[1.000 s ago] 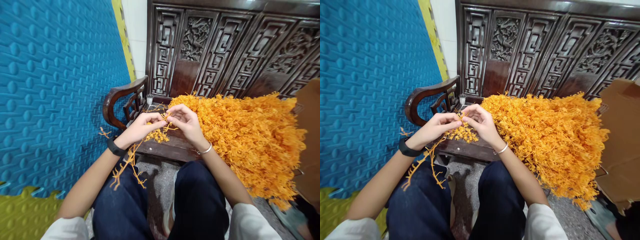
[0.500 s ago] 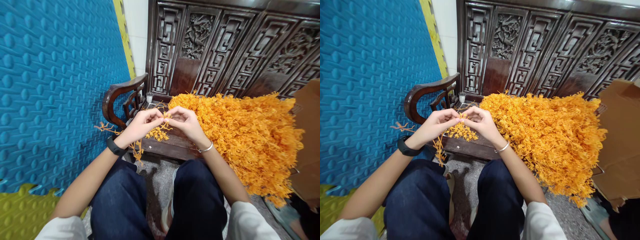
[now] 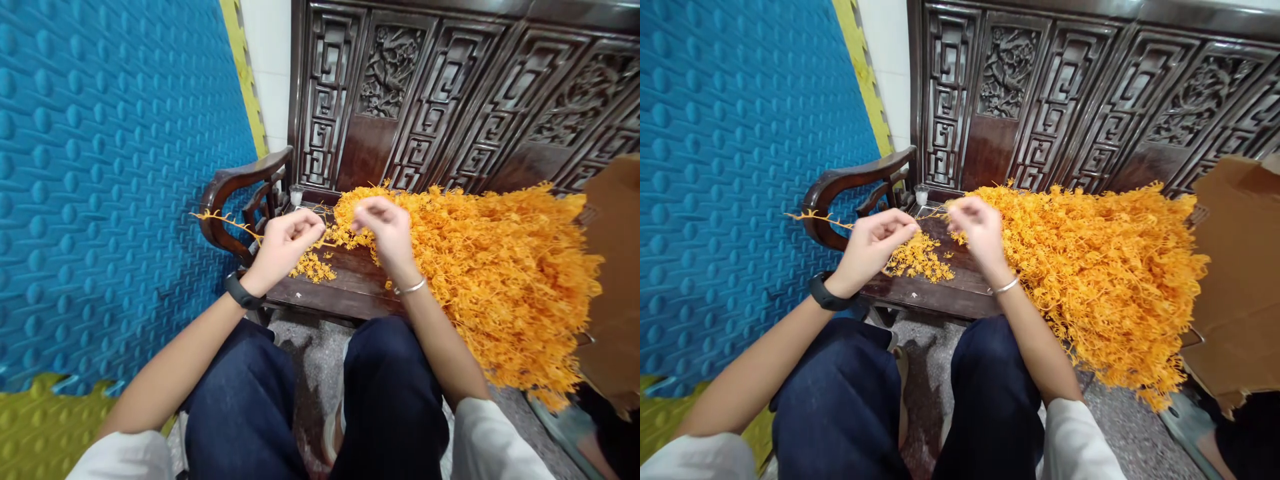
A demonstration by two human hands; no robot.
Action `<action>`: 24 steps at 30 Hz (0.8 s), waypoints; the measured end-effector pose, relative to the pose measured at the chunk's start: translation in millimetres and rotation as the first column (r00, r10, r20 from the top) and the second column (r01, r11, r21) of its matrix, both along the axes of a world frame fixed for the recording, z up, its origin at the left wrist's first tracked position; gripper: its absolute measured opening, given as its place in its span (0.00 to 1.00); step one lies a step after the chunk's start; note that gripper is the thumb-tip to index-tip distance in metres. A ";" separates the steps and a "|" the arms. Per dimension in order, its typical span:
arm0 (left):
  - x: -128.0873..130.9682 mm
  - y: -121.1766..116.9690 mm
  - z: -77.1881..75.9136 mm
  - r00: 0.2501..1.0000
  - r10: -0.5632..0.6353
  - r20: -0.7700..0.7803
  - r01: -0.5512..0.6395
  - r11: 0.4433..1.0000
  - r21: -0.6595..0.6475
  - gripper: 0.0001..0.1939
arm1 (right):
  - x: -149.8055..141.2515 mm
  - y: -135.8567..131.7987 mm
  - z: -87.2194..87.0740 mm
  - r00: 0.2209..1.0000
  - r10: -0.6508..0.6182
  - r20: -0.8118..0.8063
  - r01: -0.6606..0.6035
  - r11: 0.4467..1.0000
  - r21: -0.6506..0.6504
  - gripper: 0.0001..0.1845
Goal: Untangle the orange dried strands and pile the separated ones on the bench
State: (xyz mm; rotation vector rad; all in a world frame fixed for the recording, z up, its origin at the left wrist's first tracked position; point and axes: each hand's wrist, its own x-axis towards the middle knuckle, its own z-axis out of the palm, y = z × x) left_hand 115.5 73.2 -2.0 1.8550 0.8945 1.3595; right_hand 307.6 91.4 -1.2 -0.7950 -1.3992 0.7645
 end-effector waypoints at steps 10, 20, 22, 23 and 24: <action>-3.0 12.9 -3.4 0.997 0.004 0.077 0.011 0.980 -0.198 0.15 | 14.3 29.4 -20.9 0.990 0.011 -0.140 -0.034 0.986 -0.161 0.11; -10.5 13.7 2.4 0.969 -0.143 0.203 0.190 0.952 -0.239 0.26 | 11.2 33.6 -31.1 0.972 0.131 -0.196 -0.191 0.924 -0.332 0.15; -11.0 13.4 3.8 0.956 -0.178 0.233 0.233 0.944 -0.234 0.27 | 12.7 37.6 -34.7 0.968 0.147 -0.203 -0.213 0.911 -0.354 0.13; -11.2 13.5 4.3 0.951 -0.190 0.246 0.248 0.940 -0.235 0.26 | 13.1 39.4 -36.7 0.963 0.162 -0.214 -0.232 0.902 -0.365 0.12; -11.4 13.7 4.4 0.946 -0.195 0.258 0.258 0.936 -0.238 0.26 | 13.2 41.1 -38.5 0.957 0.178 -0.231 -0.256 0.891 -0.374 0.11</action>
